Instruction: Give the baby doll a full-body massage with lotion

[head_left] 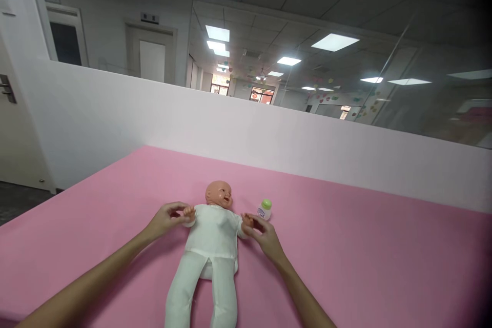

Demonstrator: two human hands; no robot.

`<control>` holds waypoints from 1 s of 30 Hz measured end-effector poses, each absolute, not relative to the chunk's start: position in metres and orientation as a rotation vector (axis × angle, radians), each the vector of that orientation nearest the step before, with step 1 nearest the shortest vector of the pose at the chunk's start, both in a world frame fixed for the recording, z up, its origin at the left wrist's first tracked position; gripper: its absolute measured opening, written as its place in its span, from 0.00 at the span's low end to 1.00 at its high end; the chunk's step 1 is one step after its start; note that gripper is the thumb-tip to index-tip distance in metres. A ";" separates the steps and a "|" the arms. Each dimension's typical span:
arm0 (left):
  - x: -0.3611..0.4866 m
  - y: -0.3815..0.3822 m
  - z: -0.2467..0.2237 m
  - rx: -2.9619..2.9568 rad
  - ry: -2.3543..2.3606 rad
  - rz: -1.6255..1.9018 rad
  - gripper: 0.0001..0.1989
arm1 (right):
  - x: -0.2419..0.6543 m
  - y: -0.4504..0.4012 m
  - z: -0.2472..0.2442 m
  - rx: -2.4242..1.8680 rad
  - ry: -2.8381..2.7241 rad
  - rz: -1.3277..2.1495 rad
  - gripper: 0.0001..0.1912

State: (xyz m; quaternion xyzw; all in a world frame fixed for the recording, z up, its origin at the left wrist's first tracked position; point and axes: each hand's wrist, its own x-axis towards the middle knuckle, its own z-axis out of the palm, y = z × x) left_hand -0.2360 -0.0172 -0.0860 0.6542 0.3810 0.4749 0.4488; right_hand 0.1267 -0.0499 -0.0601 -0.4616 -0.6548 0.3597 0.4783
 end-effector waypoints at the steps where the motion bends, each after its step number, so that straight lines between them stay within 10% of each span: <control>1: -0.230 -0.009 -0.082 1.586 0.965 1.227 0.17 | 0.124 -0.036 -0.061 -1.117 -1.511 0.855 0.24; 16: -0.195 0.084 -0.102 1.068 1.338 1.210 0.26 | 0.102 0.069 -0.111 -1.437 -1.049 0.963 0.18; 30: -0.262 0.004 -0.094 1.549 0.803 1.083 0.16 | 0.118 -0.040 -0.057 -1.138 -1.671 0.989 0.24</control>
